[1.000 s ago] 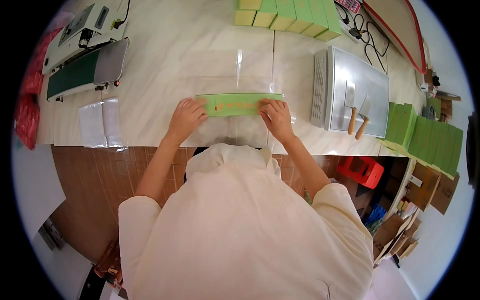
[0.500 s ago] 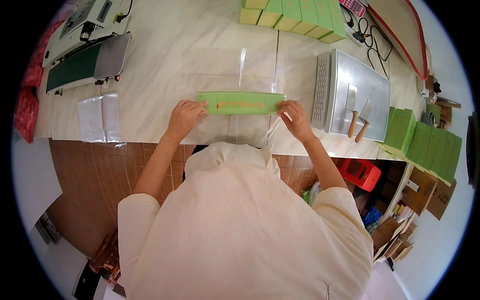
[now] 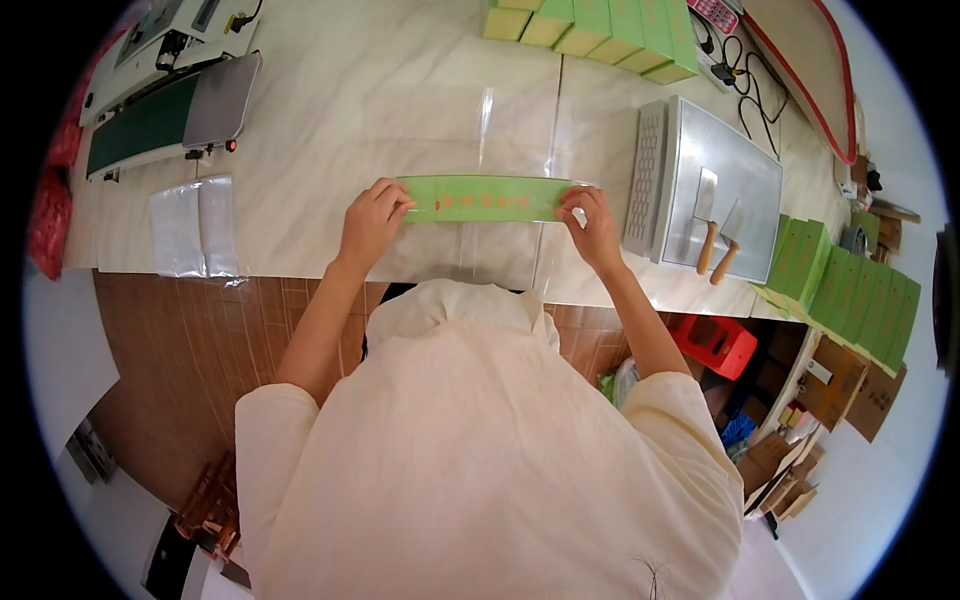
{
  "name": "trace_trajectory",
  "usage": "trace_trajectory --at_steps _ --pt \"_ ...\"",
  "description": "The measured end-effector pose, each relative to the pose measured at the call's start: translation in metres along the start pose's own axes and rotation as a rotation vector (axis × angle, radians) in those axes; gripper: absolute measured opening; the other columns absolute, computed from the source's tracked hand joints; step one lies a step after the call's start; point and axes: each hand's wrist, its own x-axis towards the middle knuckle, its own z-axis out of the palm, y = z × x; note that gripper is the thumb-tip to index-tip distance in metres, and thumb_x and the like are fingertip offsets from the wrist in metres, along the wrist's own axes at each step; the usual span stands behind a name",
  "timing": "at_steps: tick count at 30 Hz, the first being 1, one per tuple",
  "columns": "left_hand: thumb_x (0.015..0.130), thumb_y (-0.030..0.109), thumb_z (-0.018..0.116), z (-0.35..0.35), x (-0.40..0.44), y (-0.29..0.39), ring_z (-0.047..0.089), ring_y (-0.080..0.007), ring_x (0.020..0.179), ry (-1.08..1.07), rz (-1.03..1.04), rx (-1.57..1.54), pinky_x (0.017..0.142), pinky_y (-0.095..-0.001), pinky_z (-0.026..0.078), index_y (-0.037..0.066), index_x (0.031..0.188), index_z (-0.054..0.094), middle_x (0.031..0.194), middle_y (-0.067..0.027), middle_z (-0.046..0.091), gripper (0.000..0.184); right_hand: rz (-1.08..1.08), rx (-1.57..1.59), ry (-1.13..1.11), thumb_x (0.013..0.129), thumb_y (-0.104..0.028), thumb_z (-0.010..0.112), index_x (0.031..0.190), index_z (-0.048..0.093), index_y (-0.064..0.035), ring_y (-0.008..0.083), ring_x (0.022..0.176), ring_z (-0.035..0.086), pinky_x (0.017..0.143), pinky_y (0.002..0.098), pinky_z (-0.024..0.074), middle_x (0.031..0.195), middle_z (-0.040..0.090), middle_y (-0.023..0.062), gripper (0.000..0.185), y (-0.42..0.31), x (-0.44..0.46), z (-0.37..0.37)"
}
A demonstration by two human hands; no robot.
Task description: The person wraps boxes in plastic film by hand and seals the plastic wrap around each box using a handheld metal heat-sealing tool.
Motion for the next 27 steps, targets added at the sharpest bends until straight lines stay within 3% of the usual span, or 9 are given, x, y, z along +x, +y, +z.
trace_trajectory --at_steps 14,16,20,26,27 --pt "0.082 0.009 0.073 0.008 0.001 0.000 0.064 -0.0249 0.081 0.068 -0.062 -0.094 0.069 -0.0337 0.051 0.004 0.084 0.060 0.093 -0.0057 0.065 0.013 0.089 -0.016 0.008 0.079 -0.001 0.073 0.085 0.058 -0.0022 0.0317 0.091 0.056 0.080 0.0406 0.0462 0.094 0.062 0.0114 0.016 0.010 0.001 0.008" --pt "0.082 0.009 0.072 0.008 0.002 0.002 0.064 -0.0245 0.081 0.071 -0.066 -0.100 0.069 -0.0335 0.051 0.004 0.084 0.060 0.093 -0.0056 0.065 0.013 0.072 -0.060 0.032 0.080 -0.001 0.073 0.084 0.061 -0.0018 0.0272 0.088 0.058 0.074 0.0346 0.0486 0.093 0.063 0.0106 0.013 0.011 0.001 0.009" --pt "0.081 0.008 0.073 0.008 0.001 0.004 0.064 -0.0238 0.082 0.056 -0.107 -0.105 0.069 -0.0329 0.051 0.004 0.084 0.060 0.093 -0.0053 0.065 0.014 0.075 -0.050 0.052 0.080 -0.001 0.073 0.083 0.061 -0.0018 0.0271 0.087 0.057 0.074 0.0345 0.0487 0.092 0.063 0.0105 0.012 0.009 0.001 0.010" --pt "0.081 0.007 0.073 0.010 0.000 0.004 0.063 -0.0237 0.083 0.076 -0.125 -0.130 0.070 -0.0324 0.050 0.004 0.083 0.060 0.094 -0.0054 0.065 0.014 0.085 -0.063 0.108 0.079 -0.001 0.071 0.087 0.059 -0.0040 0.0309 0.090 0.056 0.080 0.0414 0.0451 0.094 0.061 0.0109 0.014 0.020 -0.002 0.005" --pt "0.081 0.007 0.073 0.010 0.000 0.005 0.063 -0.0235 0.083 0.082 -0.141 -0.144 0.070 -0.0322 0.050 0.003 0.083 0.060 0.094 -0.0054 0.064 0.014 0.085 -0.279 0.197 0.079 0.000 0.069 0.087 0.059 -0.0052 0.0311 0.090 0.056 0.080 0.0422 0.0445 0.096 0.061 0.0113 0.013 0.017 0.000 -0.003"
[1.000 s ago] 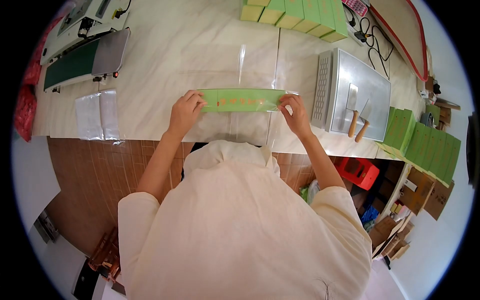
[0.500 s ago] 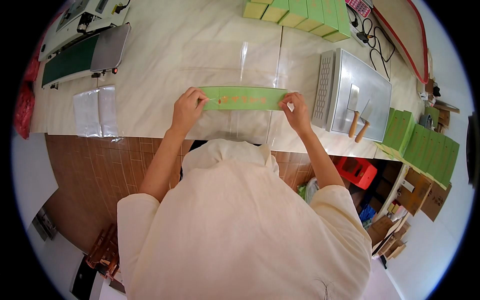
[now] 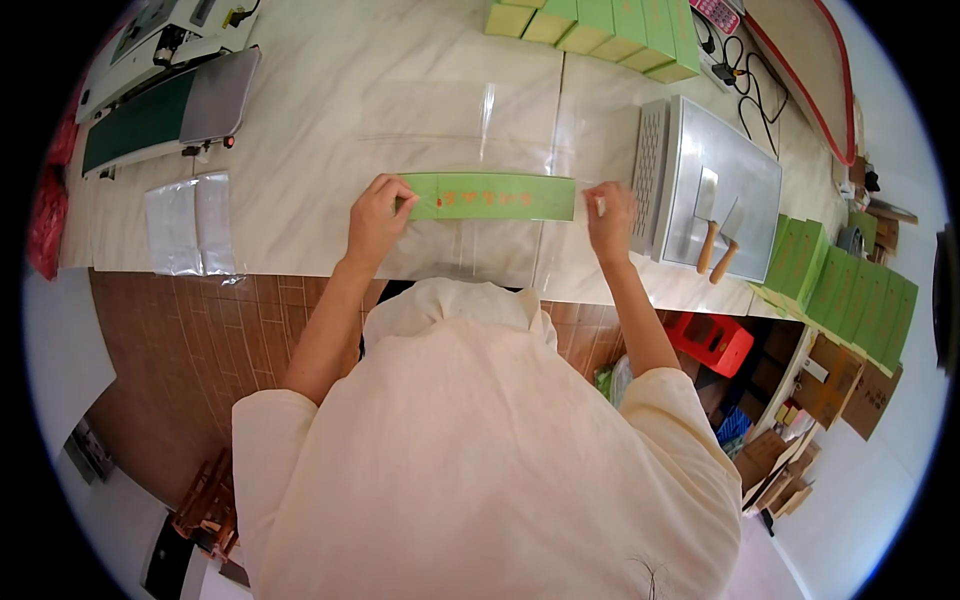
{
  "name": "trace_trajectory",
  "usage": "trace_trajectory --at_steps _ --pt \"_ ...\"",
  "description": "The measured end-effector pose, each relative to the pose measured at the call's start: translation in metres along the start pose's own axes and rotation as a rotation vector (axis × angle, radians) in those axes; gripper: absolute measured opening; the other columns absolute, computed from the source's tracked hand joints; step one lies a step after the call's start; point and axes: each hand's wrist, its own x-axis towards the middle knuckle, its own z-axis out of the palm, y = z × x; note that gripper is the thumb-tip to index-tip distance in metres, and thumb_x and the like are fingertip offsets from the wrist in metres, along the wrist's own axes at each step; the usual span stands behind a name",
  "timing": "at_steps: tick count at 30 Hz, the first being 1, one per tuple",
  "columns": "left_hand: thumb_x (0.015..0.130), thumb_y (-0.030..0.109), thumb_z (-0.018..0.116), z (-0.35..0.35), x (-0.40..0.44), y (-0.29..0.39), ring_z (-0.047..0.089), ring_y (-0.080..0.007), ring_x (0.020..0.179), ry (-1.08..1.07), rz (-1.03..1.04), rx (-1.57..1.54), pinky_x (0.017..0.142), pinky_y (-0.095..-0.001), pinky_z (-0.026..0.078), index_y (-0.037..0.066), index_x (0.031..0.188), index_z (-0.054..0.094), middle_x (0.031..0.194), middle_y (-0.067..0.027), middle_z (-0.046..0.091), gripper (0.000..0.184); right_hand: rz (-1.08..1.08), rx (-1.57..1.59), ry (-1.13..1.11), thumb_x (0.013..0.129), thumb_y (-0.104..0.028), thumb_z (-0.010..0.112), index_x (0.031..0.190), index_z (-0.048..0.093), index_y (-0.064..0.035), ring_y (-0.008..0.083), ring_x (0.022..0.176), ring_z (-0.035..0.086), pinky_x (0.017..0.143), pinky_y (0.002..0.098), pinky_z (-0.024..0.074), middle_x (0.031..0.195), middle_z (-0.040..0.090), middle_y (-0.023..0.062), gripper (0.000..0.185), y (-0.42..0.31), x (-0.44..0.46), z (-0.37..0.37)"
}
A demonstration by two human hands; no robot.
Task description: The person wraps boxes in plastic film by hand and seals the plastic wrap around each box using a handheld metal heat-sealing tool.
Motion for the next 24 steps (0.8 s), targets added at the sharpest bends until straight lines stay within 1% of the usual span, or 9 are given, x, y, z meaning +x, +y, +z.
trace_trajectory --at_steps 1,4,6,9,13,16,19,22,24 --pt "0.081 0.007 0.073 0.000 0.000 0.000 0.063 -0.0235 0.083 0.002 -0.001 0.001 0.070 -0.0322 0.050 0.003 0.083 0.060 0.094 -0.0054 0.064 0.014 -0.008 -0.211 0.099 0.080 0.000 0.067 0.087 0.060 -0.0065 0.0312 0.091 0.057 0.080 0.0430 0.0438 0.097 0.061 0.0116 0.012 -0.002 0.002 -0.005" --pt "0.081 0.006 0.072 0.001 0.000 0.001 0.063 -0.0228 0.082 0.012 0.006 -0.013 0.071 -0.0318 0.050 0.003 0.084 0.060 0.094 -0.0055 0.064 0.013 -0.180 -0.199 0.203 0.078 0.002 0.062 0.090 0.061 -0.0083 0.0319 0.092 0.057 0.079 0.0439 0.0430 0.097 0.061 0.0125 0.017 -0.026 0.001 0.001" --pt "0.081 0.005 0.072 0.002 -0.001 0.002 0.063 -0.0219 0.081 -0.008 -0.052 -0.036 0.071 -0.0318 0.050 0.002 0.084 0.060 0.094 -0.0057 0.064 0.013 -0.315 -0.006 0.023 0.073 0.006 0.060 0.107 0.062 -0.0074 0.0337 0.097 0.057 0.084 0.0438 0.0440 0.102 0.062 0.0133 0.037 -0.056 -0.008 0.020" --pt "0.081 0.004 0.071 0.003 -0.002 0.000 0.062 -0.0217 0.082 0.014 -0.027 -0.048 0.072 -0.0314 0.050 0.002 0.086 0.059 0.094 -0.0062 0.063 0.013 -0.436 0.025 -0.219 0.072 0.002 0.063 0.125 0.058 -0.0078 0.0351 0.109 0.052 0.094 0.0474 0.0428 0.117 0.054 0.0158 0.054 -0.107 -0.028 0.060" --pt "0.082 0.002 0.070 0.011 -0.006 -0.005 0.061 -0.0230 0.084 0.049 -0.007 -0.066 0.074 -0.0324 0.049 0.002 0.086 0.058 0.093 -0.0074 0.061 0.013 -0.335 -0.122 -0.250 0.078 -0.002 0.058 0.136 0.051 -0.0096 0.0333 0.113 0.048 0.094 0.0480 0.0415 0.122 0.049 0.0160 0.059 -0.144 -0.030 0.087" --pt "0.081 0.003 0.070 0.013 -0.008 -0.008 0.059 -0.0290 0.087 0.138 0.069 0.068 0.076 -0.0391 0.047 0.004 0.088 0.057 0.094 -0.0088 0.061 0.015 -0.315 -0.161 -0.227 0.078 -0.003 0.058 0.136 0.051 -0.0097 0.0326 0.111 0.048 0.093 0.0475 0.0407 0.121 0.048 0.0158 0.058 -0.148 -0.027 0.092" --pt "0.082 0.006 0.069 0.006 -0.010 -0.012 0.057 -0.0290 0.090 0.231 -0.055 0.174 0.078 -0.0401 0.045 0.004 0.095 0.058 0.096 -0.0090 0.061 0.017 -0.300 -0.168 -0.214 0.077 -0.002 0.060 0.136 0.052 -0.0101 0.0321 0.109 0.048 0.094 0.0460 0.0399 0.119 0.049 0.0151 0.060 -0.152 -0.022 0.091" --pt "0.085 0.009 0.068 -0.007 -0.011 -0.045 0.059 -0.0239 0.085 0.323 -0.254 0.031 0.077 -0.0364 0.046 0.006 0.103 0.059 0.096 -0.0070 0.062 0.021 -0.262 -0.127 -0.225 0.075 -0.002 0.062 0.136 0.053 -0.0105 0.0320 0.108 0.048 0.094 0.0456 0.0396 0.117 0.050 0.0142 0.061 -0.156 -0.019 0.091" --pt "0.092 0.014 0.064 -0.013 -0.014 -0.080 0.061 -0.0175 0.084 0.474 -0.459 -0.244 0.077 -0.0340 0.047 0.006 0.110 0.060 0.100 -0.0057 0.064 0.020 -0.262 -0.131 -0.219 0.075 -0.002 0.062 0.136 0.053 -0.0106 0.0319 0.108 0.048 0.094 0.0455 0.0394 0.116 0.050 0.0139 0.062 -0.156 -0.019 0.092"
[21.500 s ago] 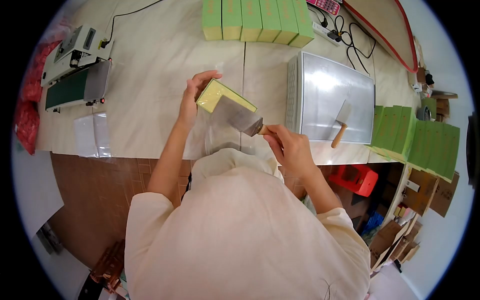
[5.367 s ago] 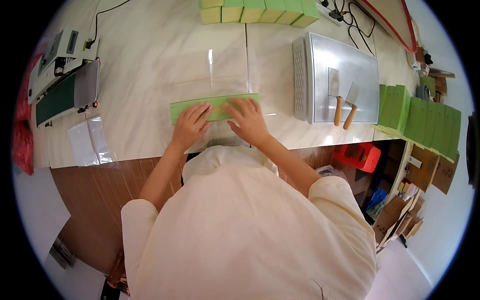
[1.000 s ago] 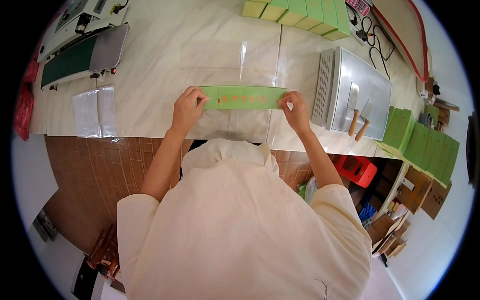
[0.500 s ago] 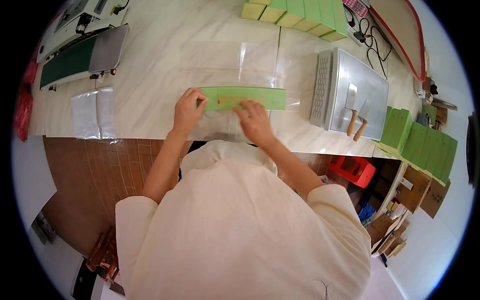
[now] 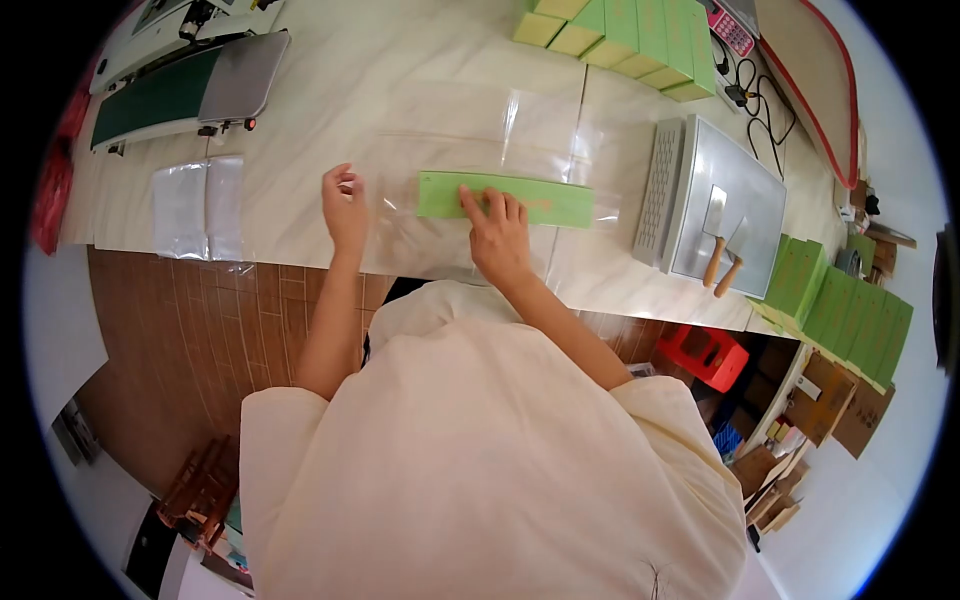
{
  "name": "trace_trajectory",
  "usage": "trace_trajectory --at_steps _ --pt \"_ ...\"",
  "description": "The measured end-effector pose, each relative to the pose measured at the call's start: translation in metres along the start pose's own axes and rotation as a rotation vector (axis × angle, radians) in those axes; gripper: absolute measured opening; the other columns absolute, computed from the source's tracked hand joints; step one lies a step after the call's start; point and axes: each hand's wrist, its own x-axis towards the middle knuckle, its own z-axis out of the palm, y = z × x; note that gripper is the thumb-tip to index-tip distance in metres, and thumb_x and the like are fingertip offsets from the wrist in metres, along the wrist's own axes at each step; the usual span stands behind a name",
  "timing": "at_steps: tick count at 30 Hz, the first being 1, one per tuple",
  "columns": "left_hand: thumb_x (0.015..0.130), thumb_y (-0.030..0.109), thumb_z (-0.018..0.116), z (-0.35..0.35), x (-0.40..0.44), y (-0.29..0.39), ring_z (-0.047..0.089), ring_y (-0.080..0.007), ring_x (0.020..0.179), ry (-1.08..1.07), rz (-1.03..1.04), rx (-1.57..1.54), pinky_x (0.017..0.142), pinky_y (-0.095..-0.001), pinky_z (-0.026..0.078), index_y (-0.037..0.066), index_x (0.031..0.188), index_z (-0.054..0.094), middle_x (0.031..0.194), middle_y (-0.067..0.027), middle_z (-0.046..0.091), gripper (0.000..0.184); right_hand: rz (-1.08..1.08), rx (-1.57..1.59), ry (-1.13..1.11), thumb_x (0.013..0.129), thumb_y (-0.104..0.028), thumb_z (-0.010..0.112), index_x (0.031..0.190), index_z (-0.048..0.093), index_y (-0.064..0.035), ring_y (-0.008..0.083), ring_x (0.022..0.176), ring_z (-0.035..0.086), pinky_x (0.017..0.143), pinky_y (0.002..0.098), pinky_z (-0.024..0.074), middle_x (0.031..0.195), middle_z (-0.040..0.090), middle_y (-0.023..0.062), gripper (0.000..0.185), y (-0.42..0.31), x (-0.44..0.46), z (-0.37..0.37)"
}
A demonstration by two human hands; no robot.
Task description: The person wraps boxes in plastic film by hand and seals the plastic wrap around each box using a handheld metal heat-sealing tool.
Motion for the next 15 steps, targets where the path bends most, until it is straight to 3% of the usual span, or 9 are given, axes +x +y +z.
trace_trajectory --at_steps 4,6,7,9,10,12,13,15 --pt "0.099 0.022 0.058 -0.020 0.015 -0.013 0.059 -0.0123 0.092 -0.047 -0.195 -0.187 0.081 -0.0299 0.048 0.003 0.116 0.060 0.108 -0.0051 0.065 0.025 0.010 -0.004 -0.005 0.075 -0.002 0.062 0.136 0.053 -0.0107 0.0315 0.107 0.049 0.094 0.0454 0.0394 0.115 0.050 0.0131 0.063 -0.001 0.000 -0.001" --pt "0.101 0.026 0.054 -0.026 0.015 -0.002 0.060 -0.0137 0.094 -0.342 -0.463 -0.302 0.088 -0.0305 0.047 0.002 0.116 0.060 0.110 -0.0052 0.065 0.029 0.013 -0.002 -0.008 0.075 -0.002 0.062 0.136 0.053 -0.0104 0.0317 0.107 0.049 0.094 0.0453 0.0395 0.115 0.050 0.0132 0.062 -0.002 0.001 -0.002" --pt "0.101 0.026 0.054 -0.022 0.012 0.001 0.060 -0.0137 0.094 -0.344 -0.462 -0.303 0.088 -0.0305 0.047 0.002 0.116 0.060 0.110 -0.0052 0.065 0.029 0.019 -0.001 -0.010 0.076 -0.002 0.061 0.135 0.054 -0.0102 0.0318 0.107 0.049 0.093 0.0452 0.0396 0.114 0.051 0.0134 0.060 -0.003 0.001 -0.003" --pt "0.092 0.019 0.066 -0.006 0.005 0.011 0.061 -0.0199 0.099 -0.244 -0.156 -0.125 0.090 -0.0324 0.046 0.005 0.114 0.063 0.110 -0.0052 0.065 0.027 0.029 0.009 -0.007 0.076 -0.001 0.059 0.134 0.054 -0.0099 0.0322 0.107 0.049 0.094 0.0455 0.0395 0.114 0.051 0.0137 0.059 -0.004 0.002 -0.003" --pt "0.092 0.019 0.066 -0.001 0.001 0.027 0.061 -0.0199 0.099 -0.255 -0.153 -0.129 0.090 -0.0324 0.046 0.005 0.114 0.063 0.110 -0.0052 0.065 0.027 0.037 0.023 -0.006 0.076 -0.001 0.058 0.133 0.055 -0.0095 0.0326 0.107 0.049 0.094 0.0457 0.0393 0.113 0.051 0.0140 0.058 -0.003 0.002 -0.004" --pt "0.082 0.017 0.073 0.005 -0.005 0.059 0.054 -0.0246 0.112 -0.319 0.480 0.277 0.098 -0.0367 0.042 0.009 0.114 0.065 0.114 -0.0041 0.063 0.034 0.040 0.044 0.013 0.076 0.000 0.057 0.132 0.056 -0.0092 0.0329 0.107 0.049 0.094 0.0460 0.0393 0.112 0.052 0.0144 0.057 -0.003 0.003 -0.005" --pt "0.082 0.017 0.073 0.012 -0.009 0.070 0.054 -0.0246 0.112 -0.335 0.488 0.265 0.098 -0.0367 0.042 0.009 0.114 0.065 0.114 -0.0041 0.063 0.034 0.034 0.071 0.030 0.075 0.001 0.056 0.131 0.056 -0.0088 0.0333 0.107 0.049 0.094 0.0463 0.0392 0.111 0.053 0.0147 0.057 -0.003 0.002 -0.005" --pt "0.075 0.017 0.077 0.029 -0.016 0.086 0.049 -0.0264 0.117 -0.580 0.659 0.469 0.099 -0.0406 0.039 0.015 0.113 0.067 0.117 -0.0040 0.061 0.040 0.046 0.086 0.045 0.075 0.001 0.056 0.131 0.057 -0.0086 0.0333 0.106 0.050 0.093 0.0461 0.0392 0.110 0.053 0.0147 0.056 -0.003 0.002 -0.003"
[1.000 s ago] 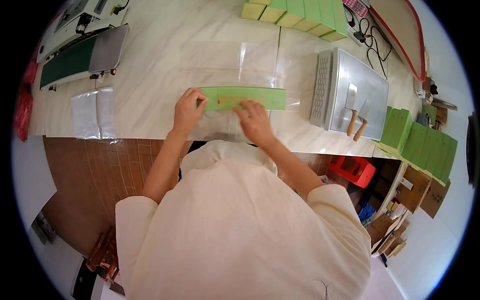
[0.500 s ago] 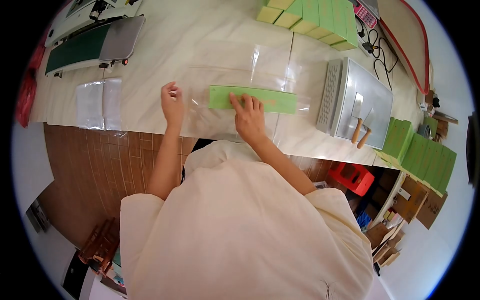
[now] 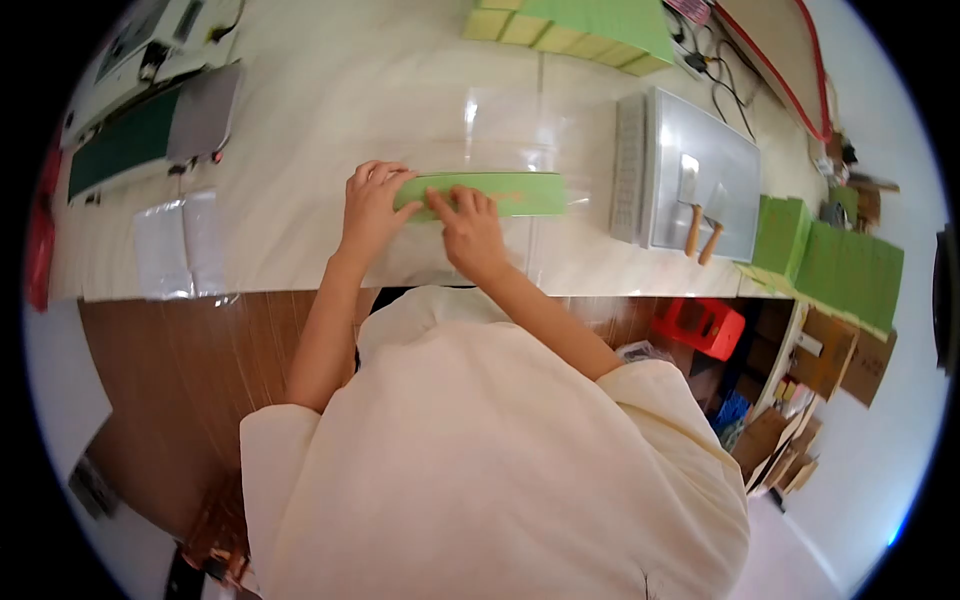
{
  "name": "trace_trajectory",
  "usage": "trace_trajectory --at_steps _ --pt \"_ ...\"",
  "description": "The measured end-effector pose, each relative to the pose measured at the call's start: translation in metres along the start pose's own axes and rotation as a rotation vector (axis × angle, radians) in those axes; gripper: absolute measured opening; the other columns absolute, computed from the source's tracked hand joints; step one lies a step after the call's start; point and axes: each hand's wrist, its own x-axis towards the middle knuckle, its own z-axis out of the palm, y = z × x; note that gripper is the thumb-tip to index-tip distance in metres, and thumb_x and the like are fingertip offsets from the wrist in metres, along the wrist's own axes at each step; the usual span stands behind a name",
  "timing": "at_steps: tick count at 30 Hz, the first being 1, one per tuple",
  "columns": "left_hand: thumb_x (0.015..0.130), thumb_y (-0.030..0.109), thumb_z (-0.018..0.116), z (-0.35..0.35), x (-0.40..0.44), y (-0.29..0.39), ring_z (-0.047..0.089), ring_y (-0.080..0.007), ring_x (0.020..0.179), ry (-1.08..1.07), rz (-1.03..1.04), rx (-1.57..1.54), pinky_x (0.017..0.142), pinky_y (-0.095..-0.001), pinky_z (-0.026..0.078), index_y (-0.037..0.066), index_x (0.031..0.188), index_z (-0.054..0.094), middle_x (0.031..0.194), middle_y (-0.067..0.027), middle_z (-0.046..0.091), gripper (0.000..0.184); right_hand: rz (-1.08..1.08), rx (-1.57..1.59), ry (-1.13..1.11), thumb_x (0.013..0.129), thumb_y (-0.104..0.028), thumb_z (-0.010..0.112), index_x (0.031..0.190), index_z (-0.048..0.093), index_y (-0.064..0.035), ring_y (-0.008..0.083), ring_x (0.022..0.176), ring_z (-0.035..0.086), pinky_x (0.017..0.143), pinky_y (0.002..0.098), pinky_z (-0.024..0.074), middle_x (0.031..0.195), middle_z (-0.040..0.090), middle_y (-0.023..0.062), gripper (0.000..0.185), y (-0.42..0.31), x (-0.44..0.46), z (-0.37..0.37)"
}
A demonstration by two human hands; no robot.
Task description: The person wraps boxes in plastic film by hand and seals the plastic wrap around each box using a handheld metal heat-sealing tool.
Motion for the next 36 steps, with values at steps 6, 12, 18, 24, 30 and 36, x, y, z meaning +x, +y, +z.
trace_trajectory --at_steps 6,12,18,24,30,36 --pt "0.071 0.016 0.080 0.012 0.015 0.009 0.049 -0.0264 0.116 -0.075 -0.010 0.154 0.097 -0.0428 0.038 0.015 0.110 0.068 0.113 -0.0017 0.061 0.041 0.071 0.068 0.040 0.076 -0.001 0.055 0.128 0.058 -0.0081 0.0331 0.105 0.050 0.090 0.0436 0.0393 0.109 0.054 0.0149 0.052 0.002 -0.001 0.004" --pt "0.073 0.017 0.080 0.017 0.019 0.012 0.050 -0.0261 0.113 -0.070 -0.073 0.188 0.097 -0.0428 0.037 0.014 0.101 0.069 0.107 -0.0006 0.063 0.030 0.149 0.202 0.054 0.076 -0.003 0.059 0.121 0.061 -0.0057 0.0332 0.102 0.051 0.088 0.0449 0.0406 0.107 0.055 0.0156 0.044 0.014 0.002 -0.006" --pt "0.075 0.019 0.079 0.017 0.021 0.012 0.050 -0.0255 0.112 -0.034 -0.071 0.157 0.096 -0.0417 0.037 0.013 0.096 0.071 0.102 -0.0001 0.064 0.022 0.449 -0.398 0.627 0.080 -0.008 0.064 0.112 0.061 -0.0043 0.0354 0.108 0.054 0.091 0.0462 0.0438 0.113 0.060 0.0172 0.032 0.188 -0.052 -0.093" --pt "0.076 0.018 0.078 0.021 0.019 0.004 0.052 -0.0260 0.107 -0.003 -0.073 0.156 0.092 -0.0418 0.040 0.014 0.095 0.072 0.097 0.0003 0.065 0.020 0.752 -0.743 0.451 0.082 -0.024 0.072 0.101 0.063 -0.0049 0.0342 0.098 0.057 0.087 0.0461 0.0444 0.098 0.064 0.0148 0.029 0.264 -0.114 -0.182" --pt "0.076 0.020 0.077 0.027 0.016 -0.001 0.052 -0.0260 0.106 0.044 -0.073 0.091 0.090 -0.0406 0.041 0.014 0.093 0.072 0.096 0.0009 0.065 0.019 0.802 -0.528 0.395 0.092 -0.030 0.063 0.099 0.064 -0.0035 0.0331 0.080 0.059 0.072 0.0464 0.0471 0.088 0.066 0.0146 0.027 0.276 -0.112 -0.173" --pt "0.076 0.020 0.077 0.027 0.014 0.006 0.052 -0.0253 0.106 0.071 -0.131 0.037 0.089 -0.0406 0.041 0.017 0.095 0.073 0.098 0.0014 0.064 0.020 0.223 0.153 0.188 0.094 -0.013 0.060 0.104 0.065 -0.0071 0.0327 0.081 0.060 0.072 0.0441 0.0476 0.087 0.065 0.0124 0.013 0.183 -0.060 -0.145"
